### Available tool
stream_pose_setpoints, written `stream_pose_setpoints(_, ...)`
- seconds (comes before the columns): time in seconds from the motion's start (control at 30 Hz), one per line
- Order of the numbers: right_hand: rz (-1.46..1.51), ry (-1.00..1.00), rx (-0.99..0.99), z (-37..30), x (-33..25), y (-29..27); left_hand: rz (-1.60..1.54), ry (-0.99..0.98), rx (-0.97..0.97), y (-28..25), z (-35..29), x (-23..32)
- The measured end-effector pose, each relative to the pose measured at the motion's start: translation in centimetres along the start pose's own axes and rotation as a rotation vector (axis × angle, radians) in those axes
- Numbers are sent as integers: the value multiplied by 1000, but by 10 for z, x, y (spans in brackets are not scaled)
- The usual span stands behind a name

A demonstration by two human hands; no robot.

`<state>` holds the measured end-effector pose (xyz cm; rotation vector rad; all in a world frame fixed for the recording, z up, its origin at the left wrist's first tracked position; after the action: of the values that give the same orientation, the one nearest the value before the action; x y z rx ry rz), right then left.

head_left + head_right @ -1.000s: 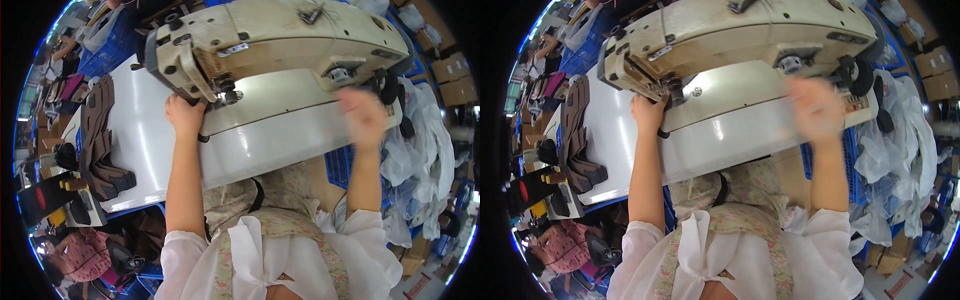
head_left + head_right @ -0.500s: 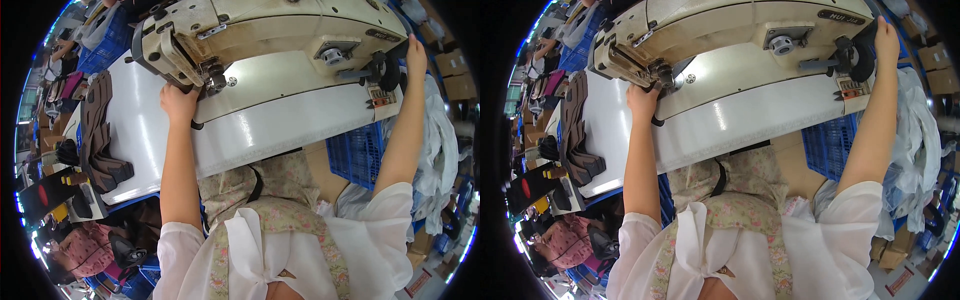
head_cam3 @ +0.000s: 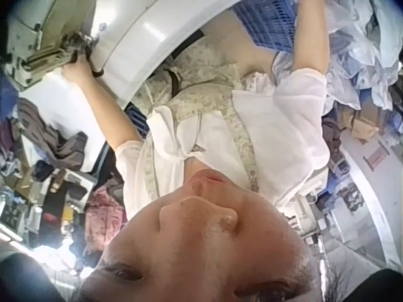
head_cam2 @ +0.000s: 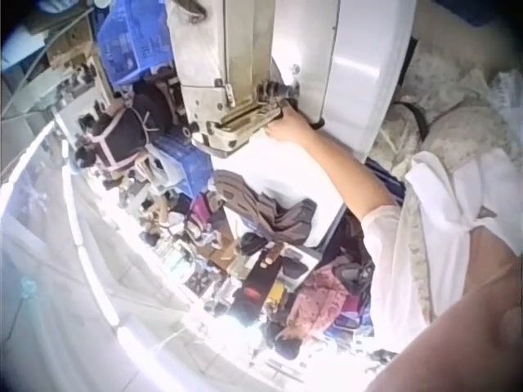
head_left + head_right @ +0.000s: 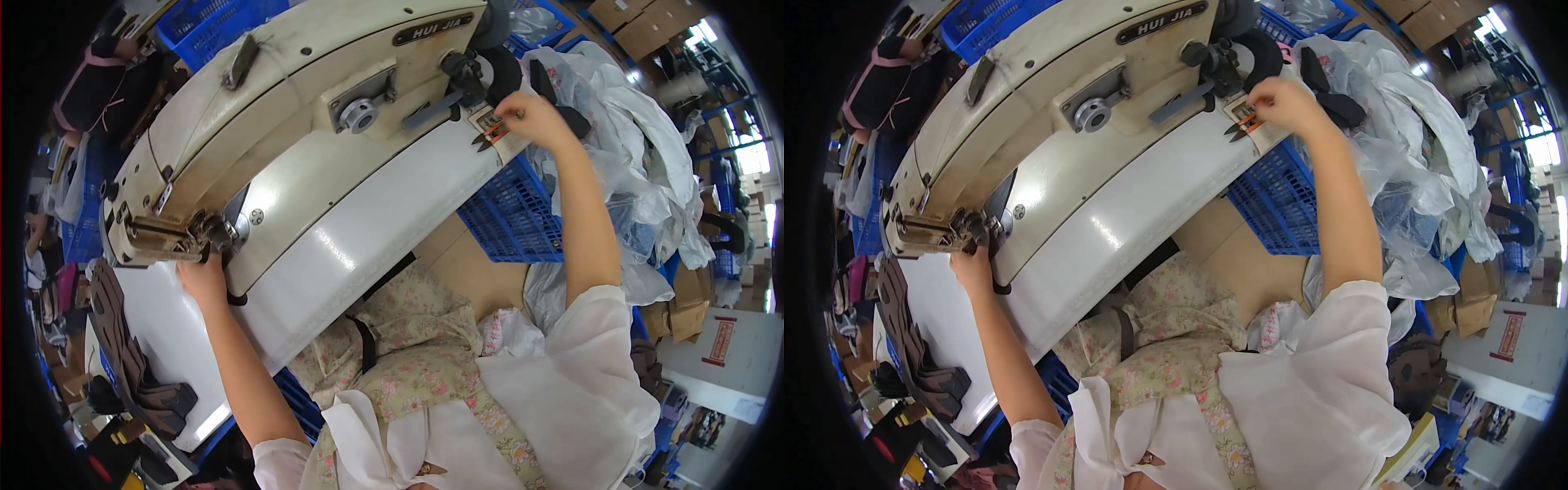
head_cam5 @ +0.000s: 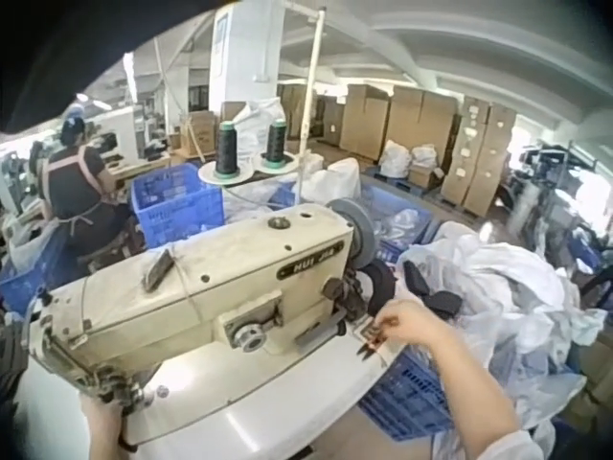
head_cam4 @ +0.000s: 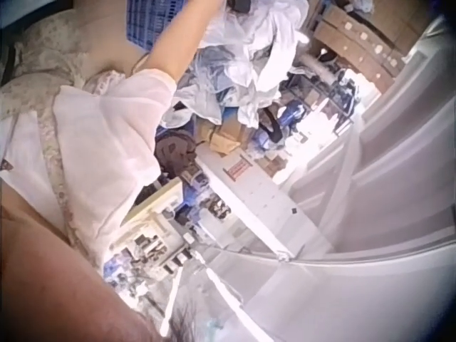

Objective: Sew the upper components of a leather boot using an industrial sewing machine.

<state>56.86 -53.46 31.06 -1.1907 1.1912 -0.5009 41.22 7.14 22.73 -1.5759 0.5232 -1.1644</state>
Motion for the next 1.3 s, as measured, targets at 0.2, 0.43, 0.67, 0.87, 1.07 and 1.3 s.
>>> stream_pose_setpoints(0.2, -46, -91, -110, -4, -2, 29, -281, 191, -34, -3, 7, 5)
stream_pose_setpoints(0.43, -57, -105, -203, 15, 3, 33, -583, -7, -196, -1, 30, -46)
stream_pose_setpoints(0.67, -136, -133, -328, 10, -30, 23, -543, 59, -163, -25, 7, 2)
stream_pose_setpoints(0.87, 1105, -104, -206, -36, -151, 101, -601, 48, 24, -30, -21, 26)
stream_pose_setpoints(1.07, 1439, -191, -609, -22, -335, 202, -557, 29, 157, -27, -38, 15)
stream_pose_setpoints(1.3, 710, -589, 335, 4, -453, 177, -1168, -177, -73, 11, -41, -13)
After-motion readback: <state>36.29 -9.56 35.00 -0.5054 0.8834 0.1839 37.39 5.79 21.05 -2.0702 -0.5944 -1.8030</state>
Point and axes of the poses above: each hand's wrist, its own z-axis towards the middle knuckle, its own y-axis out of the palm, x = y × z, the point moved 7 cm from there along z, towards the middle knuckle, and after that the axes turned 12 degrees about -x, right-handed, at the moved point
